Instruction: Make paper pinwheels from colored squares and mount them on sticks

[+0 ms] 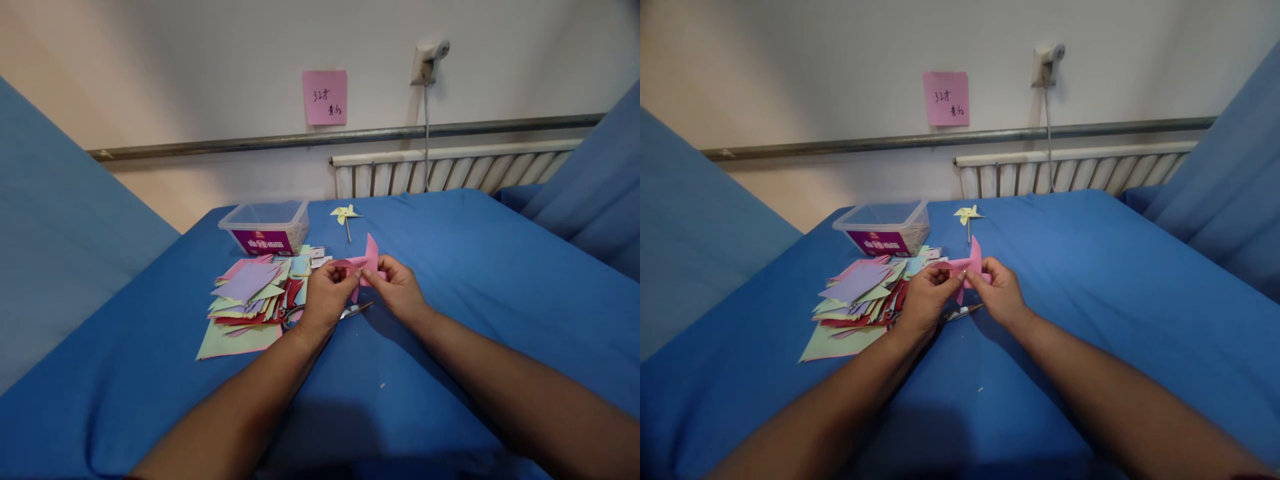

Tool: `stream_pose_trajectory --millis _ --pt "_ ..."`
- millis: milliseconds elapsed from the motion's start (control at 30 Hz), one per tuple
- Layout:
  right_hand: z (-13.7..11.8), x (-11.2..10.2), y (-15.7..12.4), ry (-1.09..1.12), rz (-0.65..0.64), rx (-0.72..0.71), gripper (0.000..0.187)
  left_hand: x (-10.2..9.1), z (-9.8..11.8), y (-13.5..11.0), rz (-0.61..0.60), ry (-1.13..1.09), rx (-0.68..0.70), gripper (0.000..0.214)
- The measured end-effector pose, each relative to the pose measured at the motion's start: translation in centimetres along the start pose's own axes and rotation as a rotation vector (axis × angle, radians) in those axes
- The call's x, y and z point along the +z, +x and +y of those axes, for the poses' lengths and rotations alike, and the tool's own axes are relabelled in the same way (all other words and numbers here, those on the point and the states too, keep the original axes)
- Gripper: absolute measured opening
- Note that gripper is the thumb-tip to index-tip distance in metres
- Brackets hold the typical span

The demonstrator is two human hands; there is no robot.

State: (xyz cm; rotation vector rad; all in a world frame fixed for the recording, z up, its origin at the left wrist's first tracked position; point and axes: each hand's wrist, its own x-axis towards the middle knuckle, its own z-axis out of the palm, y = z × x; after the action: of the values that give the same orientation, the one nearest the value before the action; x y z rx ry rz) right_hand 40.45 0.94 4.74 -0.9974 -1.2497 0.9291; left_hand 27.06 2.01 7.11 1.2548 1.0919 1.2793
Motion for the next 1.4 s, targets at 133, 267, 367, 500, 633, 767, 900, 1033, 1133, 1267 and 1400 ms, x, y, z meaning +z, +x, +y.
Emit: stream_pose_trajectory --millis 133,267,367,500,633,767,900,1033,1133,1267,1400 --pt "-0.05 -0.06 -0.03 -0.024 -0.017 0.014 0.024 -0.06 0.11 0.07 0.011 0.003 -0.012 0.024" --pt "0.28 -0.2 0.1 0.011 -0.018 0.026 0.023 -0.09 0.09 0.16 -0.003 -0.01 -0.012 0.026" --pt "0.58 -0.25 0.21 0.057 -0.021 0.034 0.022 -0.04 0.01 0.16 -0.006 -0.017 -0.01 0.028" --pt "0.77 -0.23 0.29 0.068 -0.024 0.036 0.023 0.04 -0.1 0.14 0.008 -0.031 -0.015 0.029" --pt "0.66 -0.15 0.28 0.052 -0.006 0.023 0.022 0.05 -0.21 0.15 0.001 -0.038 -0.012 0.028" --pt "0.48 -0.1 0.23 0.028 -0.003 0.027 0.022 0.02 -0.3 0.17 -0.01 -0.053 -0.001 0.027" --pt "0.21 0.05 0.12 0.006 0.017 0.027 0.024 0.01 -0.44 0.27 0.007 -0.051 -0.008 0.029" --pt "-0.11 0.25 0.01 0.004 0.043 0.042 0.025 0.09 -0.5 0.35 0.013 -0.081 -0.025 0.031" --pt "-0.16 0.26 0.03 -0.014 0.062 0.032 0.025 0.16 -0.37 0.3 -0.002 -0.106 -0.046 0.033" --pt "0.02 0.11 0.13 -0.056 0.089 0.007 0.024 0.19 -0.04 0.14 -0.017 -0.122 -0.051 0.033" --pt "0.27 0.01 0.18 -0.102 0.121 -0.014 0.024 0.21 0.14 0.02 -0.027 -0.121 -0.058 0.032"
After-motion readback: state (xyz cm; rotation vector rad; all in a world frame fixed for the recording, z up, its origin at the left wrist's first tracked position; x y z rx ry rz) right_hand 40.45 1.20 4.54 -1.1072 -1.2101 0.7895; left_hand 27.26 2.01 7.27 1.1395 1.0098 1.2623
